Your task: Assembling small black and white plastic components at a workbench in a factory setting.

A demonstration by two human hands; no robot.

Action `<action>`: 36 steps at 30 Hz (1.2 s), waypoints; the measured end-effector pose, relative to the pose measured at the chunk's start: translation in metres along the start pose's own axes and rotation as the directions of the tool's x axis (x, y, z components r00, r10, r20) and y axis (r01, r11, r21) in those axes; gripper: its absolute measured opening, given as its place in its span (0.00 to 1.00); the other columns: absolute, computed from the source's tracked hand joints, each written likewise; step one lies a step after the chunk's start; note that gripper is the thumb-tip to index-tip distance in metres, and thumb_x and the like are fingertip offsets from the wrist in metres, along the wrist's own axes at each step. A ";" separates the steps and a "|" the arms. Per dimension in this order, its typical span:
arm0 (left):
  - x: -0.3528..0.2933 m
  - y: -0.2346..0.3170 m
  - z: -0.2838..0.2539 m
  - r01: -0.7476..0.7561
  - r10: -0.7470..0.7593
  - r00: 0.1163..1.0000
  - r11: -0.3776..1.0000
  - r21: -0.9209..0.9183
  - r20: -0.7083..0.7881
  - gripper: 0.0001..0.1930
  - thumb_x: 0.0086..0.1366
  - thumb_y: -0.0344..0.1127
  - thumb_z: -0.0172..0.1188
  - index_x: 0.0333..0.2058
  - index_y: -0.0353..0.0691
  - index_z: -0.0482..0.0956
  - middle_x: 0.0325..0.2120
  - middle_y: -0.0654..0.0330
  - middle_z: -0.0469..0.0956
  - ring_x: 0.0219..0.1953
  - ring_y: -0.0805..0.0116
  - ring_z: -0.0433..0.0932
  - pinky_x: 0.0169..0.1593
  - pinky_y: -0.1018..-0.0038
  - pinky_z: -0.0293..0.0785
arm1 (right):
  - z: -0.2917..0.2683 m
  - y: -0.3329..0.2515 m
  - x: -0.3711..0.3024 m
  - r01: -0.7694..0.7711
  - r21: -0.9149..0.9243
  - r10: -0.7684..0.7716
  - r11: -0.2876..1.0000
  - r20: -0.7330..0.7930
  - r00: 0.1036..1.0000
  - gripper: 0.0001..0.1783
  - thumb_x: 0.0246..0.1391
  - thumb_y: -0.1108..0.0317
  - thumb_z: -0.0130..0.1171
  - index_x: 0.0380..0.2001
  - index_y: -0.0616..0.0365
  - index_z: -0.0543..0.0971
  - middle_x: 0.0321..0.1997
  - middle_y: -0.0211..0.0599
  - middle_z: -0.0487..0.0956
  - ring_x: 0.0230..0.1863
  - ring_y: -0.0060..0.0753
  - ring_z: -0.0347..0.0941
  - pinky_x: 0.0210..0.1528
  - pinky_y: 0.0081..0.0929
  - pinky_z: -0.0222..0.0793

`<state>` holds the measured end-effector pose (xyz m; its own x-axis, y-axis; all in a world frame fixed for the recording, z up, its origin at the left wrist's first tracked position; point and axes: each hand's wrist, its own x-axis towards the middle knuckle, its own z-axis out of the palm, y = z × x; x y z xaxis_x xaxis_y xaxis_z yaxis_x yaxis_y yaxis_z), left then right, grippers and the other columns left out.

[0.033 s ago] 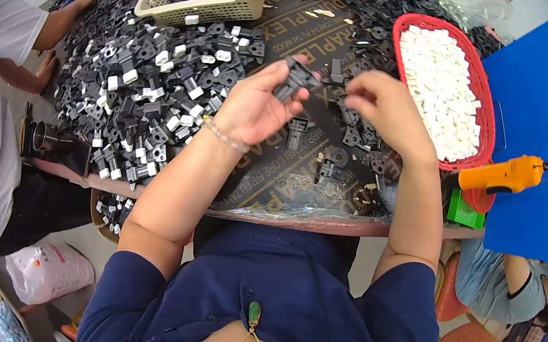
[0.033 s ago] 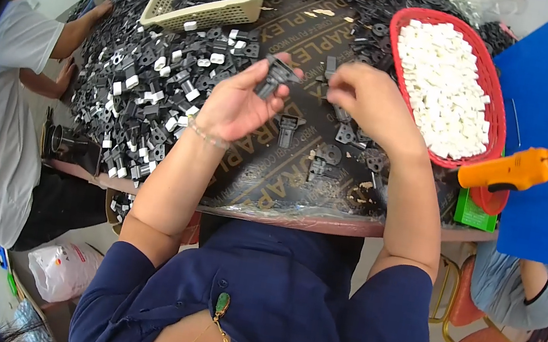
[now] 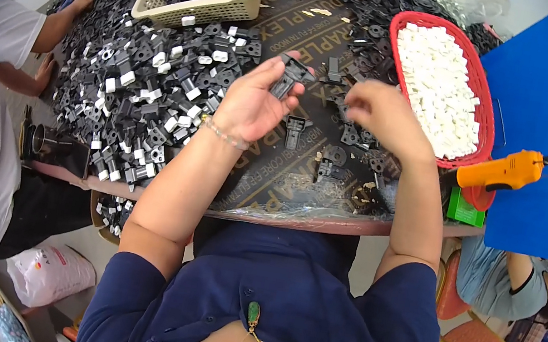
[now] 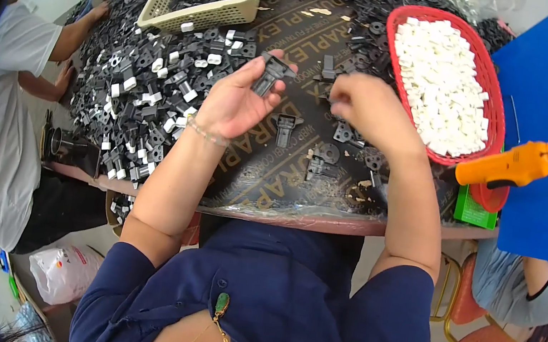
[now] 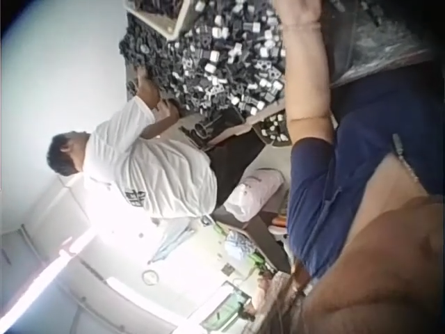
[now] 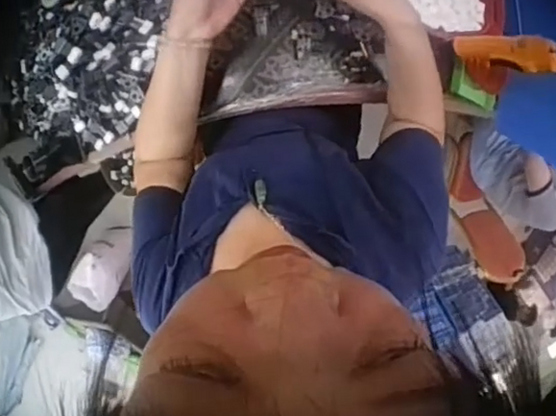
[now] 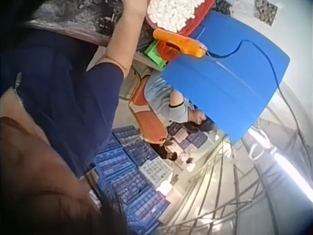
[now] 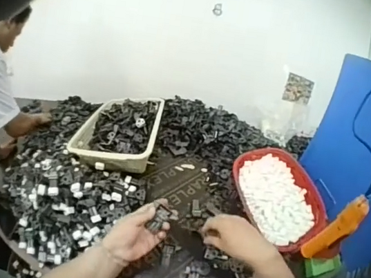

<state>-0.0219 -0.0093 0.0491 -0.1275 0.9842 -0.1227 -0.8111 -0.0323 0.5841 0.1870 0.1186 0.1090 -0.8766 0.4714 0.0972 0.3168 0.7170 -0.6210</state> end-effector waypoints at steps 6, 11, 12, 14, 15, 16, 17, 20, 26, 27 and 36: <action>0.005 -0.023 -0.023 -0.110 0.113 0.991 0.993 0.045 -0.072 0.17 0.73 0.32 0.52 0.59 0.40 0.69 0.48 0.54 0.77 0.45 0.65 0.78 0.48 0.72 0.78 | 0.045 0.050 -0.039 0.056 -0.452 0.003 0.890 0.129 0.992 0.19 0.42 0.76 0.68 0.41 0.56 0.79 0.41 0.41 0.74 0.50 0.48 0.73 0.51 0.40 0.71; 0.000 -0.027 -0.011 -0.047 0.047 0.999 0.997 0.061 -0.002 0.23 0.69 0.25 0.56 0.61 0.38 0.67 0.47 0.51 0.78 0.52 0.59 0.79 0.57 0.64 0.78 | 0.030 0.032 -0.032 0.037 -0.255 -0.068 0.966 -0.116 0.991 0.20 0.42 0.71 0.72 0.40 0.58 0.79 0.38 0.38 0.74 0.41 0.40 0.75 0.44 0.33 0.71; -0.002 -0.028 -0.009 -0.016 0.016 1.000 0.998 0.058 -0.002 0.23 0.68 0.25 0.57 0.61 0.38 0.67 0.47 0.51 0.78 0.51 0.58 0.79 0.56 0.65 0.78 | 0.024 0.019 -0.025 -0.010 -0.056 0.001 0.998 -0.163 0.987 0.20 0.42 0.70 0.73 0.40 0.58 0.79 0.36 0.35 0.74 0.37 0.34 0.72 0.41 0.29 0.70; -0.005 -0.031 -0.008 0.029 -0.030 0.999 0.998 0.052 0.013 0.24 0.67 0.25 0.59 0.61 0.39 0.67 0.48 0.52 0.78 0.51 0.61 0.80 0.56 0.66 0.78 | 0.027 0.005 -0.016 0.040 0.202 0.019 0.979 -0.283 0.959 0.20 0.44 0.67 0.75 0.40 0.60 0.79 0.32 0.29 0.72 0.31 0.20 0.65 0.35 0.19 0.66; -0.005 -0.032 -0.008 0.033 -0.033 0.999 0.998 0.053 0.011 0.24 0.67 0.25 0.59 0.61 0.39 0.67 0.48 0.52 0.78 0.51 0.61 0.80 0.56 0.66 0.78 | 0.031 0.002 -0.012 0.038 0.205 0.022 0.978 -0.283 0.959 0.20 0.44 0.67 0.75 0.40 0.60 0.79 0.32 0.29 0.72 0.31 0.20 0.65 0.35 0.19 0.66; -0.005 -0.032 -0.009 0.031 -0.032 0.999 0.998 0.045 0.036 0.23 0.67 0.25 0.60 0.60 0.39 0.69 0.49 0.53 0.78 0.51 0.63 0.79 0.56 0.67 0.79 | 0.034 -0.001 -0.006 0.091 0.207 -0.021 0.974 -0.320 0.947 0.20 0.44 0.67 0.75 0.40 0.60 0.79 0.33 0.29 0.73 0.31 0.20 0.66 0.36 0.20 0.66; -0.005 -0.032 -0.010 0.029 -0.031 0.998 0.999 0.038 0.062 0.22 0.67 0.25 0.60 0.59 0.40 0.70 0.49 0.55 0.78 0.51 0.65 0.79 0.56 0.68 0.79 | 0.038 -0.003 -0.002 0.144 0.206 -0.063 0.968 -0.356 0.932 0.20 0.44 0.67 0.75 0.40 0.61 0.79 0.33 0.29 0.73 0.31 0.21 0.66 0.36 0.20 0.67; -0.003 -0.037 -0.015 0.013 -0.013 0.999 1.000 -0.001 0.044 0.19 0.67 0.26 0.60 0.56 0.41 0.73 0.50 0.58 0.79 0.51 0.69 0.79 0.55 0.69 0.79 | 0.047 -0.002 0.005 0.170 0.216 -0.080 0.961 -0.372 0.925 0.21 0.43 0.67 0.75 0.40 0.60 0.79 0.33 0.30 0.75 0.32 0.23 0.68 0.36 0.21 0.67; -0.005 -0.042 -0.019 0.001 0.002 0.996 1.000 -0.031 0.090 0.15 0.69 0.27 0.58 0.54 0.41 0.76 0.50 0.61 0.79 0.50 0.71 0.79 0.55 0.70 0.79 | 0.062 0.004 0.007 0.164 0.229 -0.049 0.960 -0.438 0.897 0.19 0.44 0.67 0.75 0.40 0.61 0.80 0.34 0.32 0.77 0.32 0.25 0.71 0.36 0.22 0.68; -0.005 -0.042 -0.019 0.002 0.001 0.996 1.000 -0.030 0.090 0.15 0.69 0.27 0.58 0.54 0.41 0.76 0.50 0.61 0.79 0.50 0.71 0.79 0.55 0.70 0.79 | 0.064 0.005 0.006 0.178 0.219 -0.067 0.959 -0.435 0.898 0.19 0.45 0.67 0.74 0.40 0.61 0.81 0.36 0.34 0.77 0.35 0.26 0.72 0.39 0.22 0.69; -0.006 -0.044 0.000 0.037 -0.051 0.994 0.991 0.131 0.100 0.12 0.69 0.29 0.60 0.49 0.33 0.75 0.45 0.58 0.81 0.46 0.67 0.82 0.50 0.73 0.79 | 0.054 0.031 0.002 -0.005 0.650 0.064 0.760 -0.066 0.996 0.15 0.57 0.72 0.64 0.47 0.65 0.79 0.49 0.37 0.77 0.46 0.25 0.75 0.50 0.23 0.71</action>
<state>0.0140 -0.0142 0.0240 -0.0284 0.9970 -0.0713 -0.7335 0.0277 0.6791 0.1753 0.1141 0.0478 -0.8287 0.5490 0.1088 0.0095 0.2082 -0.9780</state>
